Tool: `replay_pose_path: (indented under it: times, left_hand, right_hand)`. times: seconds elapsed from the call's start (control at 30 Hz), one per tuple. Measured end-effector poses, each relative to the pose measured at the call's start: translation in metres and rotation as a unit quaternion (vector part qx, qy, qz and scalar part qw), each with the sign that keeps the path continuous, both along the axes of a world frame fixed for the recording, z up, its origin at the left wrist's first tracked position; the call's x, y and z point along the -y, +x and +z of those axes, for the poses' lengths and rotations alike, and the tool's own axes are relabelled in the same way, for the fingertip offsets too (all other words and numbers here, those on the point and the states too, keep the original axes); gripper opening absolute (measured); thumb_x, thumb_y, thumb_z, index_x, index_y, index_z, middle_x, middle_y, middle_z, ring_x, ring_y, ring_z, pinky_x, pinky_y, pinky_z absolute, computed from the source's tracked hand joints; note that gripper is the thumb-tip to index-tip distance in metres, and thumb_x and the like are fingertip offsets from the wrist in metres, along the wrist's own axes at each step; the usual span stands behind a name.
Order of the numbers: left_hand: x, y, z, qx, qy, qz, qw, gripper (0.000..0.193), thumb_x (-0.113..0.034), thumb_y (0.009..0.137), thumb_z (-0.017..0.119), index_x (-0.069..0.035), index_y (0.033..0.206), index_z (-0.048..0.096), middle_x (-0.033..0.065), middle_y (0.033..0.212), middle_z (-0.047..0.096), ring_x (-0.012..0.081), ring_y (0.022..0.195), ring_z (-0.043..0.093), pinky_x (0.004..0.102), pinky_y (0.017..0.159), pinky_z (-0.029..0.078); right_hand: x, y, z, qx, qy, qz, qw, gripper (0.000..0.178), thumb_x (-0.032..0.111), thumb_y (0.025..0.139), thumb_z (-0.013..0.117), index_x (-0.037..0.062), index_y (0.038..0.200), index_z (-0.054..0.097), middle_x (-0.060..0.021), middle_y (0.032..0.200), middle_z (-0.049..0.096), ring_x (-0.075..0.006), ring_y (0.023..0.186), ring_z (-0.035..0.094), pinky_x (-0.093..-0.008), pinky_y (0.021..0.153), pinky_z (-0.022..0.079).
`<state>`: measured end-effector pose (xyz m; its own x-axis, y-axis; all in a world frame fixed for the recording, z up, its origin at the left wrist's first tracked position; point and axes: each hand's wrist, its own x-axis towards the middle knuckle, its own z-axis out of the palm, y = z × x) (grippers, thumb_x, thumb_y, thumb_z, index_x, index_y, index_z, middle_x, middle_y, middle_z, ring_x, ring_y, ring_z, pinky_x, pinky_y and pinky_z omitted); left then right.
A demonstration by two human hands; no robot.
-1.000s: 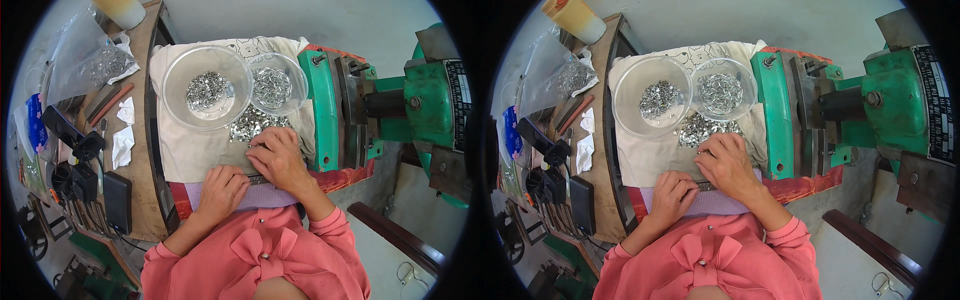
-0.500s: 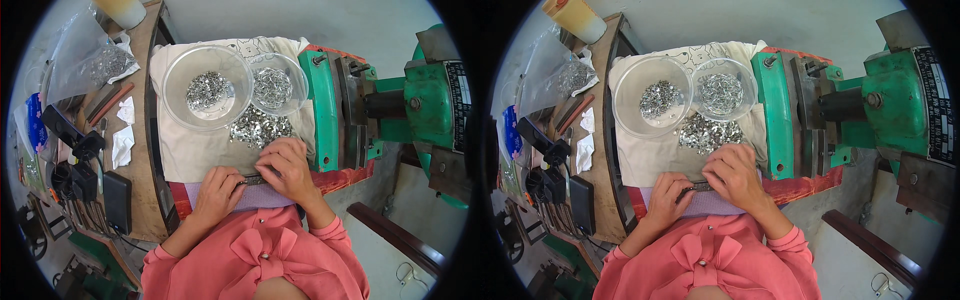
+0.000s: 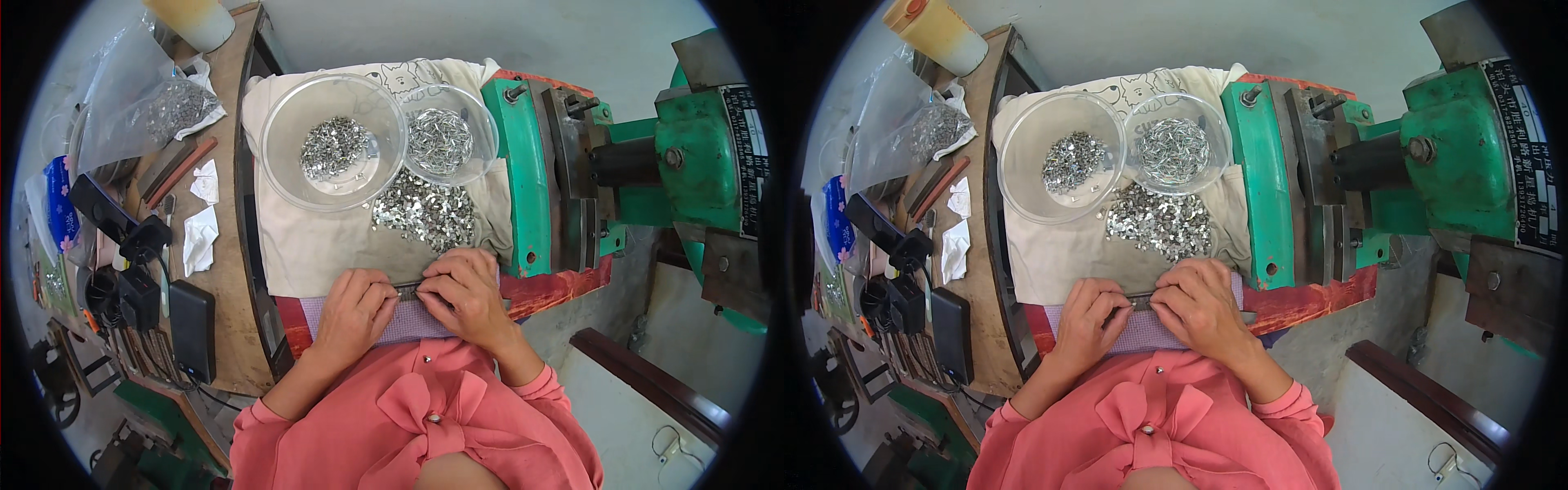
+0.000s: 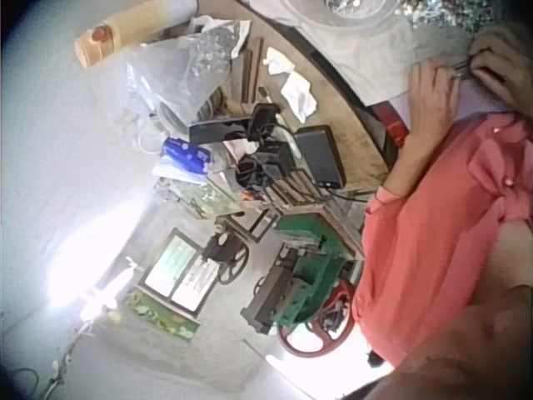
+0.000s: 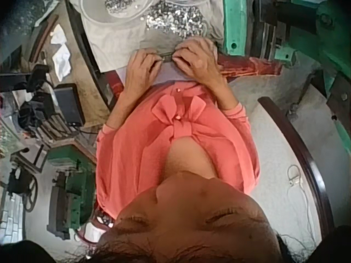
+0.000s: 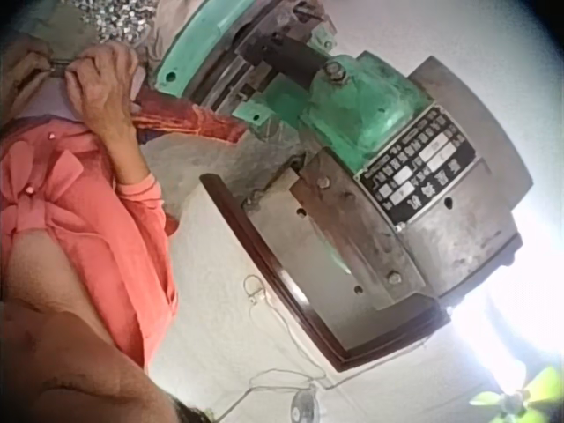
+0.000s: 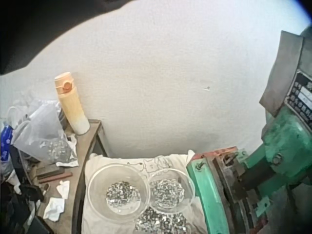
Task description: The person places small metal pieces into a long metal strip and then uses a green press machine to secure them. They repeat this process by picking up more pieces from a container and inserting them into the strip before pressing again.
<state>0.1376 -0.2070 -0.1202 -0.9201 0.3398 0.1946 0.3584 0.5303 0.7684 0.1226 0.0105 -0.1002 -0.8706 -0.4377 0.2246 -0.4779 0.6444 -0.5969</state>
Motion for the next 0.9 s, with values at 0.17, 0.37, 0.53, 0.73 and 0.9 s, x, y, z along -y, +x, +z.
replay_pose_path:
  times: [0.17,0.37,0.53,0.73,0.9]
  left_hand:
    - [0.001,0.002,-0.003,-0.006,0.013,0.006,1.000,0.025,0.000,0.074,0.079,-0.005,0.092,0.063,0.0092,0.097,0.063,0.0302,0.084,0.058,0.0400,0.072,0.047]
    - [-0.001,0.004,-0.004,-0.014,0.029,0.006,0.999,0.025,-0.001,0.074,0.080,-0.006,0.092,0.063,0.0094,0.097,0.063,0.0304,0.085,0.059,0.0405,0.072,0.047]
    - [-0.013,-0.002,0.001,-0.021,-0.017,0.000,1.000,0.025,-0.003,0.074,0.081,-0.006,0.092,0.064,0.0094,0.098,0.063,0.0302,0.087,0.059,0.0408,0.074,0.046]
    - [-0.009,0.002,0.000,-0.001,0.001,0.006,1.000,0.032,-0.005,0.073,0.082,-0.006,0.098,0.063,0.0104,0.100,0.063,0.0316,0.089,0.059,0.0416,0.076,0.046]
    - [-0.005,0.004,-0.003,-0.008,-0.004,0.012,1.000,0.035,-0.006,0.073,0.083,-0.005,0.100,0.062,0.0107,0.102,0.063,0.0316,0.089,0.059,0.0414,0.077,0.046]
  right_hand:
    - [-0.003,-0.001,0.003,0.011,0.010,0.012,1.000,0.017,0.012,0.075,0.080,0.0117,0.090,0.072,0.0000,0.101,0.064,-0.0245,0.105,0.059,-0.0422,0.096,0.038]
    - [-0.005,0.003,0.007,-0.013,0.017,0.015,1.000,0.017,0.014,0.075,0.081,0.0123,0.090,0.073,0.0008,0.101,0.064,-0.0230,0.106,0.059,-0.0424,0.096,0.038]
    - [-0.003,0.005,0.003,-0.040,0.041,0.023,0.998,0.018,0.015,0.074,0.081,0.0119,0.089,0.072,0.0010,0.102,0.065,-0.0219,0.106,0.059,-0.0420,0.097,0.038]
    - [-0.005,0.010,-0.001,-0.049,0.026,0.002,0.998,0.019,0.014,0.073,0.081,0.0121,0.087,0.070,0.0011,0.102,0.065,-0.0220,0.106,0.059,-0.0424,0.097,0.038]
    - [-0.009,0.011,-0.002,-0.052,0.033,-0.052,0.997,0.019,0.014,0.070,0.084,0.0132,0.084,0.071,0.0016,0.098,0.067,-0.0243,0.103,0.060,-0.0423,0.094,0.038]
